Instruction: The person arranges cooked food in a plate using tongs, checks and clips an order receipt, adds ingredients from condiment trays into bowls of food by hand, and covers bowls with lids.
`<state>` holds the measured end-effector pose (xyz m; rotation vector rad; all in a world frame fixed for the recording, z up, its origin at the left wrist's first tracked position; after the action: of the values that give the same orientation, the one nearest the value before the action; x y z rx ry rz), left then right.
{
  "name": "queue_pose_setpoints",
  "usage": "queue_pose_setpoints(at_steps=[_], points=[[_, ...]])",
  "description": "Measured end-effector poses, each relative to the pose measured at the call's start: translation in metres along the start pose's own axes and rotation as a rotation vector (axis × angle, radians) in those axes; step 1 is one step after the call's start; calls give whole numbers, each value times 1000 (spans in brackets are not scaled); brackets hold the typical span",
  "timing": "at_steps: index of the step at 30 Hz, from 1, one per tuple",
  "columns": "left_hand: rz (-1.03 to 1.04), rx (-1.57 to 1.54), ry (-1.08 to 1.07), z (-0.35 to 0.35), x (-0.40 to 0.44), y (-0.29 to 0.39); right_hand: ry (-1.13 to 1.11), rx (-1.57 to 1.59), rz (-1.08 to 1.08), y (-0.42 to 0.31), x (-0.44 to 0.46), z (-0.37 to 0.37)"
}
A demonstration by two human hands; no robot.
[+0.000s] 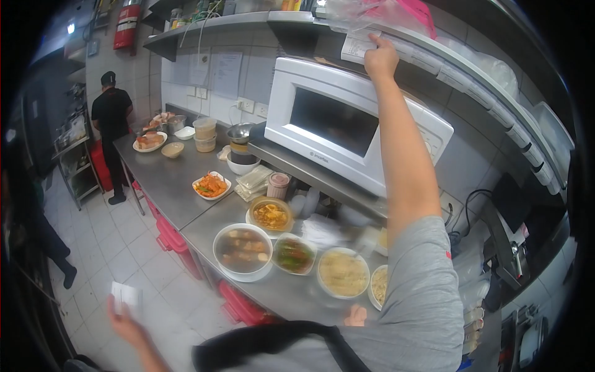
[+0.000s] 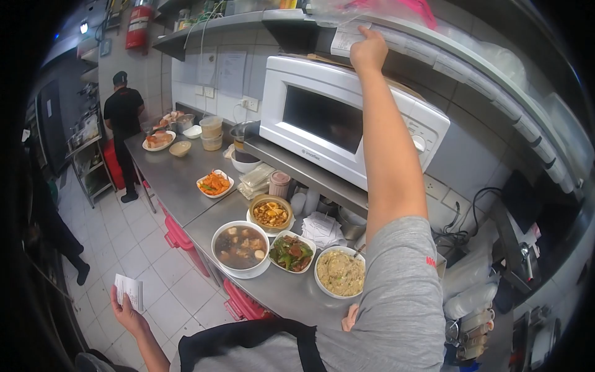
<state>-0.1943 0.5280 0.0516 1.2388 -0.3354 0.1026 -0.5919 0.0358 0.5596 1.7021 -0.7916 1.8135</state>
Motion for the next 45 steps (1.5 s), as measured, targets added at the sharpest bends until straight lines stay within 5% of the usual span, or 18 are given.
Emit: queue_pose_setpoints(at_steps=[4, 13, 16, 18, 20, 26, 28, 31, 35, 37, 39, 42, 45], points=[[-21, -9, 5, 1, -5, 7, -45, -12, -50, -1, 1, 4], [-34, 52, -12, 9, -15, 38, 340, 23, -65, -37, -7, -26], [-15, -9, -30, 5, -12, 45, 315, 128, -272, -17, 4, -44], [8, -24, -58, 6, -12, 55, 366, 270, -148, -23, 10, -72], [33, 0, -91, 13, -14, 78, 430, 760, 34, -39, 15, -100], [24, -159, -145, 10, -25, 106, 578, 1265, 221, -123, -43, -135], [54, -120, -104, -5, -25, 105, 329, 1405, -102, -152, -75, -108], [84, -58, -75, -33, -18, 102, -70, 1175, -96, -244, -131, -85], [8, -82, -20, -70, 5, 92, -1055, 1074, -576, -343, -239, -2], [24, 8, 12, -83, 24, 88, -1145, 1051, -766, -376, -276, 0], [76, 2, 15, -95, 49, 84, -1426, 776, -738, -416, -278, -10], [302, 195, -137, -141, 93, 70, -1223, 894, -700, -478, -287, -1], [13, -206, -152, -174, 130, 68, -1283, 1031, -564, -531, -304, 9]])
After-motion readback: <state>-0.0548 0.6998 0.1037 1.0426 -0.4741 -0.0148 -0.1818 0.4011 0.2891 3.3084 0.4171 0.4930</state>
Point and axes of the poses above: each hand's wrist, its own x-axis towards the middle knuckle, its own z-axis out of the palm, y = z × x, the point moved 2 cm from there along x, towards the middle knuckle
